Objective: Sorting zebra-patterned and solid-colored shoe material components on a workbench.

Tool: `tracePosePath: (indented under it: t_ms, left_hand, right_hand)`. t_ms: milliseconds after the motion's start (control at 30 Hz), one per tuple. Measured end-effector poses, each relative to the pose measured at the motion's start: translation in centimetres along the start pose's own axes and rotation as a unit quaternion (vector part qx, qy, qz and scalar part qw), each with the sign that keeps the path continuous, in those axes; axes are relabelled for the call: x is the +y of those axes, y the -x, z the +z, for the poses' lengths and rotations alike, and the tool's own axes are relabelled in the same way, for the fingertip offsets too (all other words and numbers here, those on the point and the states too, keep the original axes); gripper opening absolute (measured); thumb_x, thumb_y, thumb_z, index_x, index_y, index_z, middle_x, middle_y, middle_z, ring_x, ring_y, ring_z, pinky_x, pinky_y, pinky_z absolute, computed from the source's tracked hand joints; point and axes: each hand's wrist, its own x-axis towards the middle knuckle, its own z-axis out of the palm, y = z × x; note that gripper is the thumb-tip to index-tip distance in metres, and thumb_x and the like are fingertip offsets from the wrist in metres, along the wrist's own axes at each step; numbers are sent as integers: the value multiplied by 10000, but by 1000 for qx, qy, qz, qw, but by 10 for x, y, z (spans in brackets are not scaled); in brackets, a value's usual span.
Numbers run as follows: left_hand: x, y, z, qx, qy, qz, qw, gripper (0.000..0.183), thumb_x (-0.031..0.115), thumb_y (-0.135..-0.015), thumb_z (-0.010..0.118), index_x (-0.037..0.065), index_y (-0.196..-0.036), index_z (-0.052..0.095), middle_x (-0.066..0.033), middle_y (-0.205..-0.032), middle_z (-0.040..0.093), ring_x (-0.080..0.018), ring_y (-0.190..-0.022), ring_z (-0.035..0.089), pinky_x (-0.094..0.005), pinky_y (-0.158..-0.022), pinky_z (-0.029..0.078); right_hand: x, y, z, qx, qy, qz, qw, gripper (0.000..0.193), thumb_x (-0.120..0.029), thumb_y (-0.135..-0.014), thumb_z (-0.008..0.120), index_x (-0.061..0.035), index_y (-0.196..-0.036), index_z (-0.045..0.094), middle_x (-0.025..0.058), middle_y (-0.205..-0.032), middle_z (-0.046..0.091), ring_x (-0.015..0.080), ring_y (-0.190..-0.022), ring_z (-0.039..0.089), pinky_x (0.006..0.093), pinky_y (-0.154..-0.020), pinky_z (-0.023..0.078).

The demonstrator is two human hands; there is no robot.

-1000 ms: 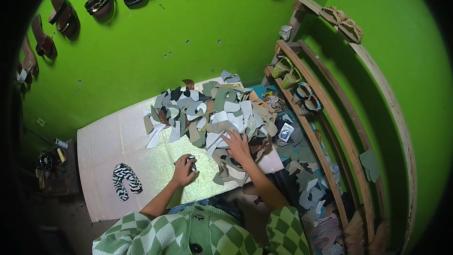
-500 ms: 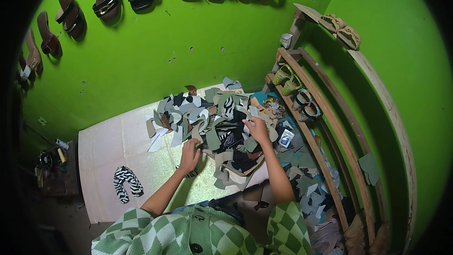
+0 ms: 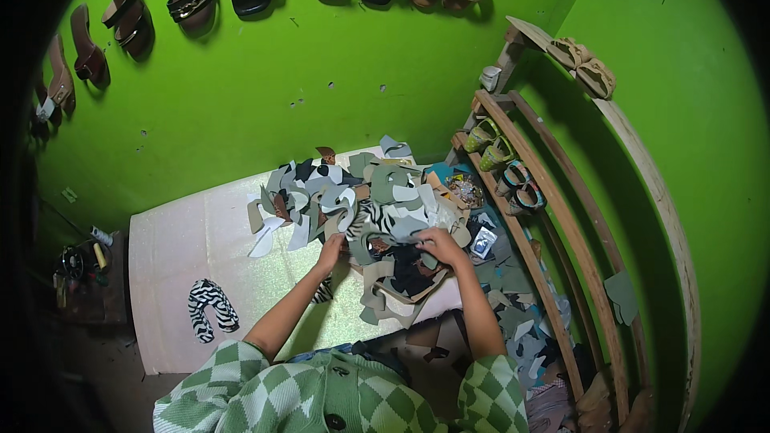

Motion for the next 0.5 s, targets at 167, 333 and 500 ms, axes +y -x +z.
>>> tracePosePath:
  t_ms: [167,333,500]
  left_hand:
    - [19,-11,4,-58,36,17,998,273,231,-876,576,3,-1023,544,-37,-844,598,-78,-768,541,-229,-695,444]
    - [40,-4,10,-89,-9,51,995,250,131,-833,621,-19,-1017,539,-6,-778,585,-72,-703,533,-209,-643,436]
    - [46,3,3,-79,-52,70,993,216,101,-826,586,6,-1015,542,22,-759,533,-59,-690,460,-206,-648,400]
  right_hand:
    - [4,22,-10,-94,-14,29,995,354,112,-626,579,-35,-933,672,117,-973,653,260,-952,602,316,-876,449]
    - [-4,20,-10,-184,75,140,970,391,135,-614,510,-42,-919,678,120,-982,654,262,-935,611,316,-865,459]
    - [-81,-27,13,-95,361,400,837,256,-153,-685,660,-78,-929,674,137,-958,654,306,-896,625,404,-853,446]
